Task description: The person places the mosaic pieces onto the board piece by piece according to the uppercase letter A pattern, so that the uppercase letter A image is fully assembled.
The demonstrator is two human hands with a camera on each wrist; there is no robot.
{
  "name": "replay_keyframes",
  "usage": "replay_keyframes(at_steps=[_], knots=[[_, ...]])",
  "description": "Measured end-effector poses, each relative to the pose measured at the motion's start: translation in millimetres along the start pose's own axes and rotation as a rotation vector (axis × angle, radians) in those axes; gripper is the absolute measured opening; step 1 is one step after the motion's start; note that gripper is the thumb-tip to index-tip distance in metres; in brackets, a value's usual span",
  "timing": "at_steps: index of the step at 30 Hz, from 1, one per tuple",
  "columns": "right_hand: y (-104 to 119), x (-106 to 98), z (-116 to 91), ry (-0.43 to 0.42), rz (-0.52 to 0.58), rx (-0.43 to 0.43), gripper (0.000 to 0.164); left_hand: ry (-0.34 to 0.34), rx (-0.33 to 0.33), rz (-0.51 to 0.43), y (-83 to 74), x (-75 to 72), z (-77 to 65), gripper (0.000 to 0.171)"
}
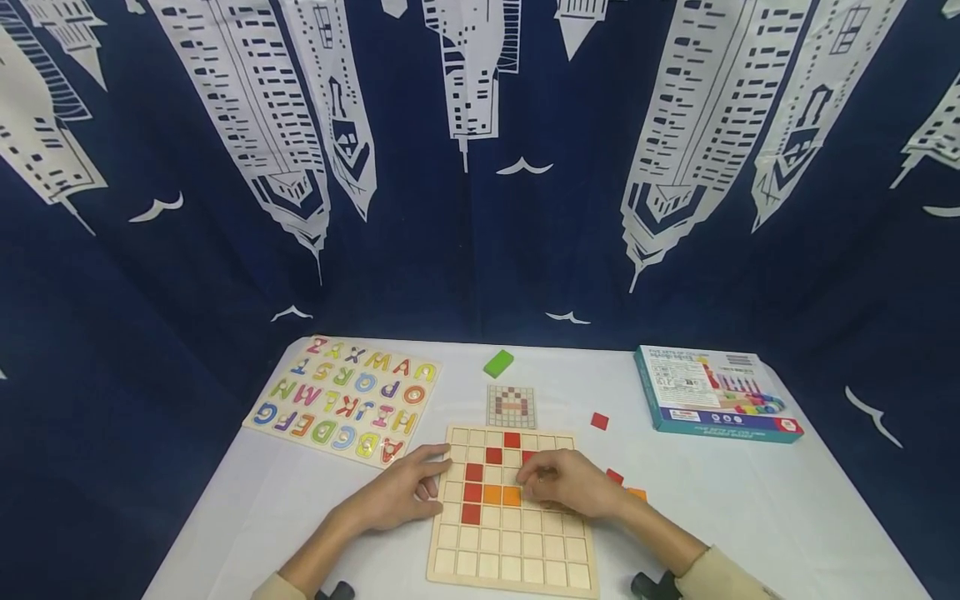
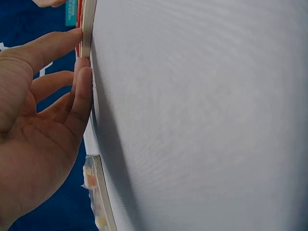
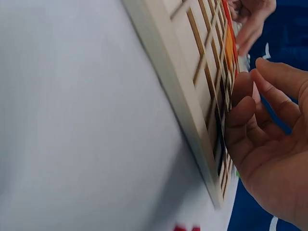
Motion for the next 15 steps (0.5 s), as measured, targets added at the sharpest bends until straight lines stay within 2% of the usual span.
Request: replay_keyframes(at_steps=[8,15], knots=[[-7.8,-35.2,-21.9,-0.016,-0.019,0.032,0.017,-0.001,0.014,0.012,-1.3,-1.6,1.4,0.068],[-19.6,-61.5,-43.2,-0.041,-0.021,0.108,0.019,0.002,0.005,0.008,-2.8,-1.5,0.3,0.067]])
Point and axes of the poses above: each hand's wrist, its own z-axis towards the middle knuckle, its own x-axis out of the palm, y = z × x, the point moved 4 cm from there along z, towards the middle knuckle, and after that the axes turned 14 degrees about z, right-handed, at the moved point
